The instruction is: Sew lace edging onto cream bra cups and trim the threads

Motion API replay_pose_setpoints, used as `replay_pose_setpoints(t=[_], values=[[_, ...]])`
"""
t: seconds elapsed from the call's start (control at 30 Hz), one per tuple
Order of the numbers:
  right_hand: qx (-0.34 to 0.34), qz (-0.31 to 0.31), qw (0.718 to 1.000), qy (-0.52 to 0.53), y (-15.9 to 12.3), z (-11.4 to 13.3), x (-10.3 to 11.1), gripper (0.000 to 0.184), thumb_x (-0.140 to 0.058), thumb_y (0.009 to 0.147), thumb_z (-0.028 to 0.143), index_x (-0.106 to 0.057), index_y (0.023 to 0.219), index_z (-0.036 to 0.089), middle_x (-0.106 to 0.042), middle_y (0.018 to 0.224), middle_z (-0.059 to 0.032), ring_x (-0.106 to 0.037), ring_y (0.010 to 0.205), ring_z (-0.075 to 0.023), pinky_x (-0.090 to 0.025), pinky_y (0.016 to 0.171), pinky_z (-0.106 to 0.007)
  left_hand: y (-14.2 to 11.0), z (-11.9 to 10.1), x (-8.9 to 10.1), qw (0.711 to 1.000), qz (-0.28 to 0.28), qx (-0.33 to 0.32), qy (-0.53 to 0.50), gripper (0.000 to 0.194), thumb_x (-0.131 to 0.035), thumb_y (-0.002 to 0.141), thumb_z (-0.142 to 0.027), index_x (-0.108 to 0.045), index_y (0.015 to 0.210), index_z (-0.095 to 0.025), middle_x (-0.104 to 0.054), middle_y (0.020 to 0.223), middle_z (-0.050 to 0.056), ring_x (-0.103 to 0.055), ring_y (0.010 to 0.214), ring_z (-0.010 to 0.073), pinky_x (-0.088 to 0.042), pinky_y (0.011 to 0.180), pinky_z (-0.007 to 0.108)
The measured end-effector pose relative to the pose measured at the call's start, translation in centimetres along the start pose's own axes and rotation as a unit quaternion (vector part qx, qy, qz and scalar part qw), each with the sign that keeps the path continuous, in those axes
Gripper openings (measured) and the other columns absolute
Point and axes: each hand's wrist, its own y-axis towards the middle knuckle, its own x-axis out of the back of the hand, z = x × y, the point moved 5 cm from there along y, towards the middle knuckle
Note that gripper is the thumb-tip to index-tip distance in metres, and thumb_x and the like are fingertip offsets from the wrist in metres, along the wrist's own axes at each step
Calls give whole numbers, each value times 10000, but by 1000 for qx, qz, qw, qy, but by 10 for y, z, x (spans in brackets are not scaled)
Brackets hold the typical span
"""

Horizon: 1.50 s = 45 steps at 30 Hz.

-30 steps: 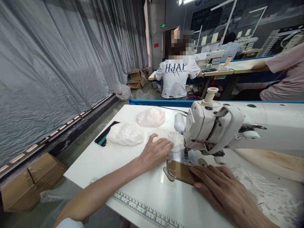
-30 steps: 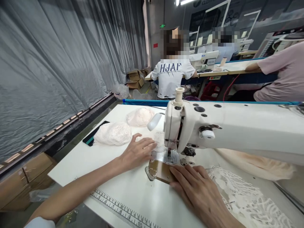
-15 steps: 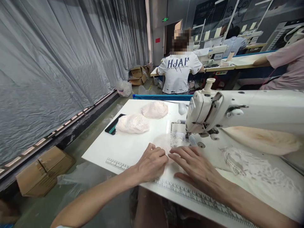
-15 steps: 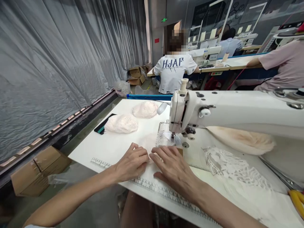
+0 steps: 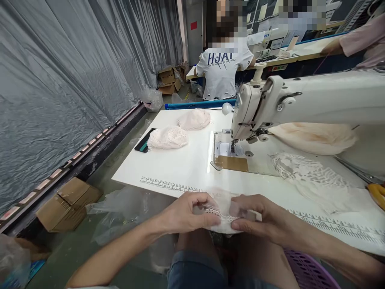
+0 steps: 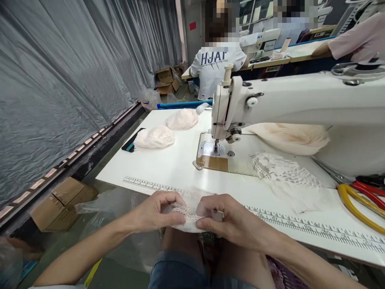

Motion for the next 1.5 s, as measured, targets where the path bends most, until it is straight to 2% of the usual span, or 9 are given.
replay_pose_setpoints(t=[0.1, 0.27, 0.53, 0.63, 0.73, 0.93, 1.23, 1.37, 1.5], values=[[-50, 54, 987, 144, -11, 0, -16, 336, -598, 795, 481, -544, 688, 167, -451, 614, 29, -403, 589, -108, -283, 523, -236, -10, 11, -13, 990, -2, 57, -128, 335, -812, 582, -272, -639, 831, -129, -602, 735, -3, -519, 682, 102, -388, 618, 199], [-61, 79, 965, 244, -33, -6, -36, 263, -626, 797, 421, -618, 748, 163, -550, 695, -2, -465, 662, -131, -335, 594, -252, -17, 30, -33, 985, -16, 87, -150, 299, -793, 599, -344, -623, 639, -100, -543, 615, -15, -454, 587, 77, -352, 539, 191], [-68, 12, 966, 248, -50, -32, -64, 317, -624, 790, 468, -585, 703, 166, -436, 608, 36, -345, 565, -92, -249, 507, -238, -19, 54, -53, 993, -3, 79, -83, 322, -755, 640, -389, -605, 634, -104, -492, 608, -27, -409, 583, 71, -301, 519, 185], [-71, 12, 969, 238, -55, -37, -67, 318, -600, 812, 470, -582, 714, 168, -448, 636, 31, -369, 585, -97, -268, 524, -238, -22, 60, -60, 993, 22, 85, -85, 318, -785, 607, -334, -657, 804, -120, -578, 709, 0, -485, 648, 102, -362, 575, 200], [-80, 18, 971, 224, -59, -38, -69, 304, -585, 825, 464, -567, 739, 174, -462, 670, 25, -401, 622, -110, -307, 552, -240, -24, 65, -63, 995, 0, 95, -21, 311, -723, 674, -409, -653, 708, -108, -520, 606, -19, -408, 559, 76, -301, 509, 196], [-48, -41, 968, 242, -60, -41, -78, 340, -581, 833, 428, -457, 1089, 241, -547, 843, 5, -535, 772, -152, -431, 668, -263, -25, 65, -69, 994, 21, 91, 58, 328, -660, 730, -446, -667, 739, -118, -446, 542, -43, -347, 526, 64, -240, 477, 190], [-5, -102, 982, 159, -59, -42, -79, 224, -583, 829, 425, -491, 882, 228, -514, 866, -9, -522, 777, -154, -453, 654, -261, -26, 69, -70, 994, 17, 100, 35, 288, -651, 738, -390, -679, 853, -128, -560, 647, -9, -444, 588, 87, -329, 543, 190], [-48, -64, 994, 79, -60, -53, -84, 279, -617, 794, 466, -544, 887, 214, -547, 808, 5, -452, 624, -116, -329, 499, -219, -25, 69, -70, 993, 16, 100, 65, 306, -658, 730, -394, -683, 890, -134, -564, 648, -12, -446, 598, 92, -331, 546, 188], [-36, -25, 989, 142, -55, -61, -92, 329, -644, 757, 507, -562, 795, 190, -527, 751, 15, -445, 646, -122, -329, 558, -235, -23, 65, -72, 994, 22, 76, 80, 222, -648, 735, -315, -684, 881, -150, -602, 689, -14, -493, 642, 101, -352, 576, 188]])
